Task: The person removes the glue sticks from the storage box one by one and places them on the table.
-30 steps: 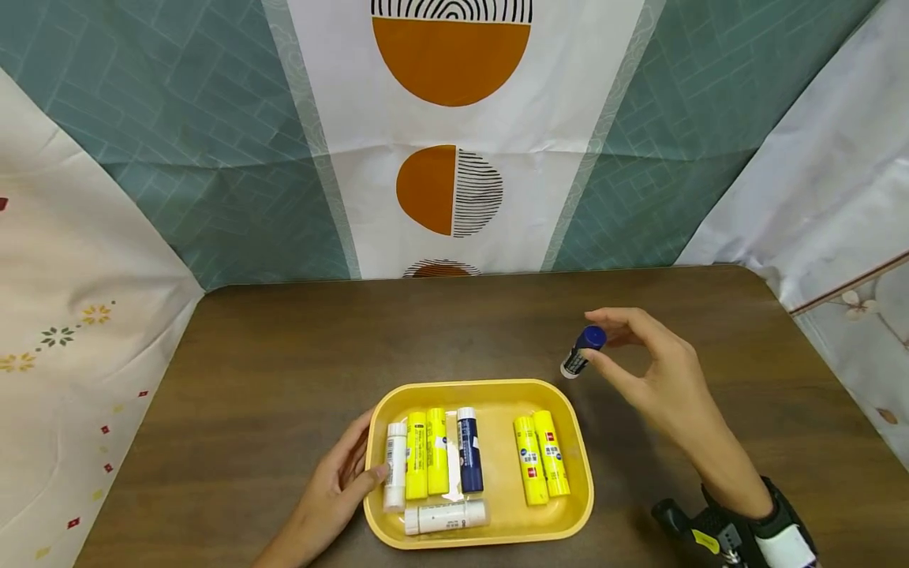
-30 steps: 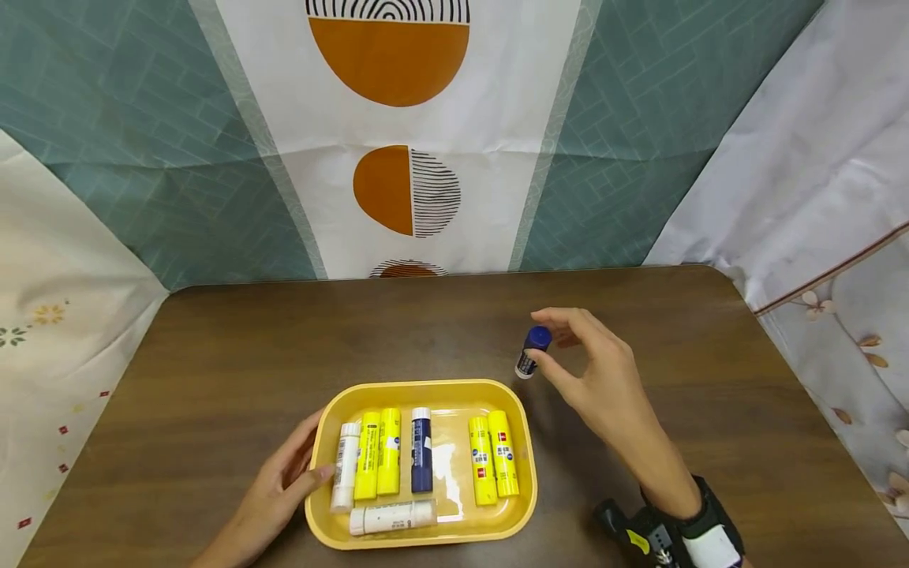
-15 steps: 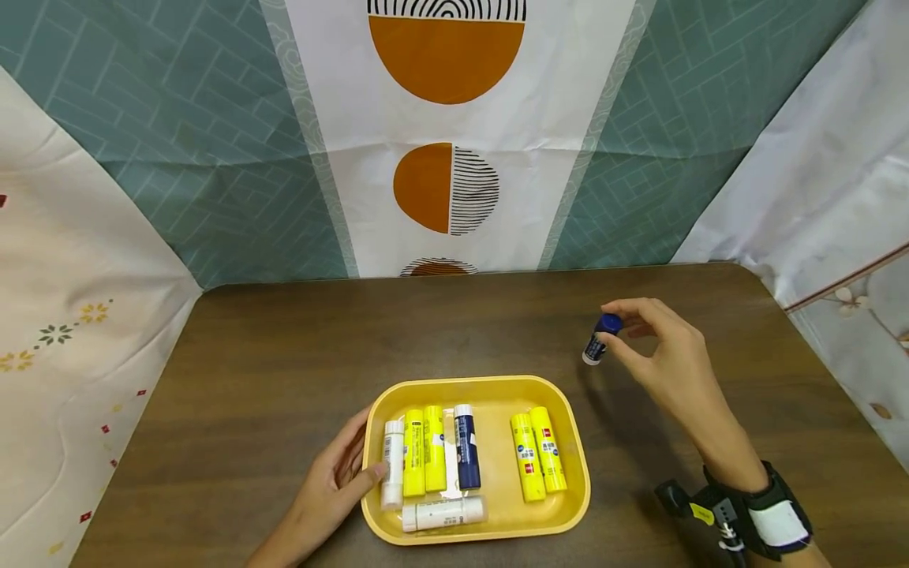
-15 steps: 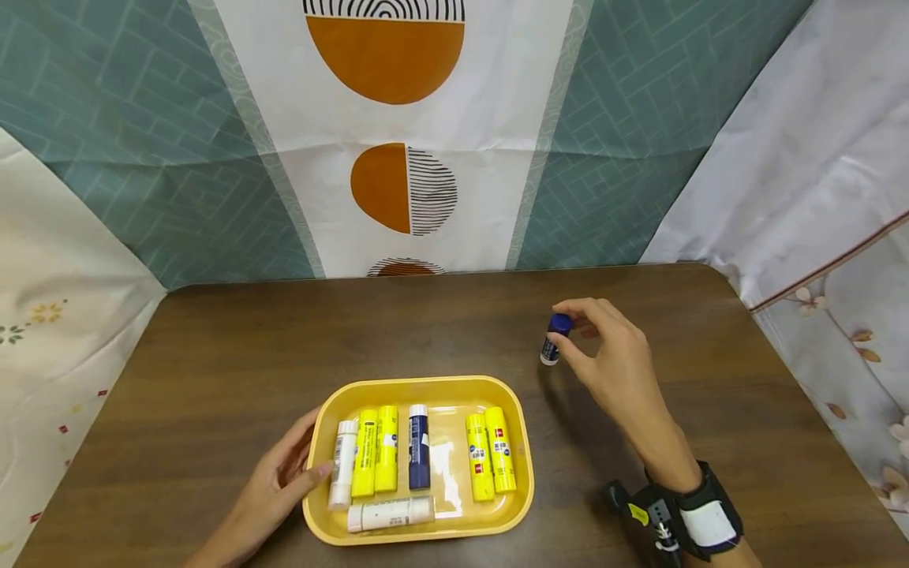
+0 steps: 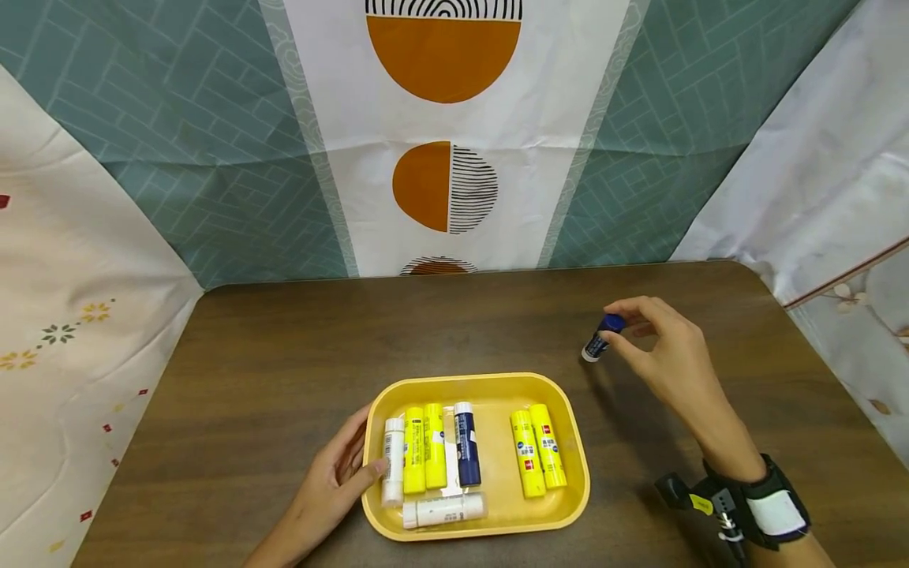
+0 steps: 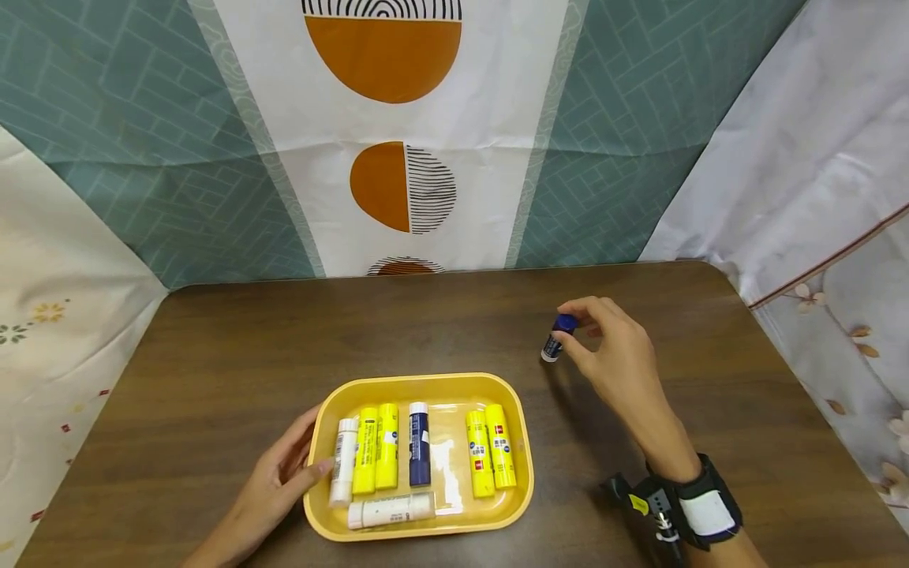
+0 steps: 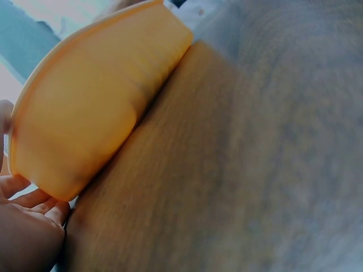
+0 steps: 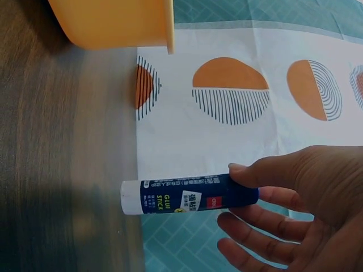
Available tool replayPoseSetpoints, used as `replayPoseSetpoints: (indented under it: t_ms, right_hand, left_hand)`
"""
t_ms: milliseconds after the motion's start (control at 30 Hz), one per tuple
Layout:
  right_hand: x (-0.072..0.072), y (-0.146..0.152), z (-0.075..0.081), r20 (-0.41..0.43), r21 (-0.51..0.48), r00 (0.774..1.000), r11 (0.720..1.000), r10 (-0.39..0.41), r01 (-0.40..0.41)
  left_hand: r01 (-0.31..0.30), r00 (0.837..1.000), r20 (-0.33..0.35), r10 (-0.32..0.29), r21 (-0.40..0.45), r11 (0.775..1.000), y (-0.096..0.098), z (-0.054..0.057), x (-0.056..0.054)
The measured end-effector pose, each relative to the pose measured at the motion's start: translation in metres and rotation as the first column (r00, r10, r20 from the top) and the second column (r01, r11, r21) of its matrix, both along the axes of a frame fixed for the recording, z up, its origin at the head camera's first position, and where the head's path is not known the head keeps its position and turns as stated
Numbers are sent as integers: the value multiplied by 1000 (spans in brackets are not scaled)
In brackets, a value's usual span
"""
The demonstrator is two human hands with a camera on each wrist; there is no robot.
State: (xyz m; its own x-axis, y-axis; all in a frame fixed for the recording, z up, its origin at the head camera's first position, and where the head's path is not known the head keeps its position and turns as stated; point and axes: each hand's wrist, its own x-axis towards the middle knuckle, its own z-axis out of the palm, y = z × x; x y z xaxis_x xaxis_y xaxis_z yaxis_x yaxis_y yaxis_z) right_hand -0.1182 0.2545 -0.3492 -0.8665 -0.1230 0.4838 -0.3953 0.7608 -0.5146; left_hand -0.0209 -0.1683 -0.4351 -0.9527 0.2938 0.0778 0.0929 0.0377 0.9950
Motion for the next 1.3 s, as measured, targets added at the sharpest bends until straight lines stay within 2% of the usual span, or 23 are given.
replayPoseSetpoints:
  t_ms: [533,833,1033,1300]
  right_hand:
    - [-4,6,-4,32,53,997,996,-77,75]
    - [-7,12,-7,42,86,991,989,-124,120]
    - [-7,15,-9,89,117,982,981,-168,158]
    - [-7,17,-11,120,122,980,982,-156,142]
  left_hand:
    - [32,999,-29,-31,36,999,-2,0,-1]
    - [23,1000,-9,-23,20,1000,-1,-2,-2]
    - [21,1000,-8,-21,-2,1000,0,-1,-2]
    - [34,999,-19,-34,16,999,1,0,-3]
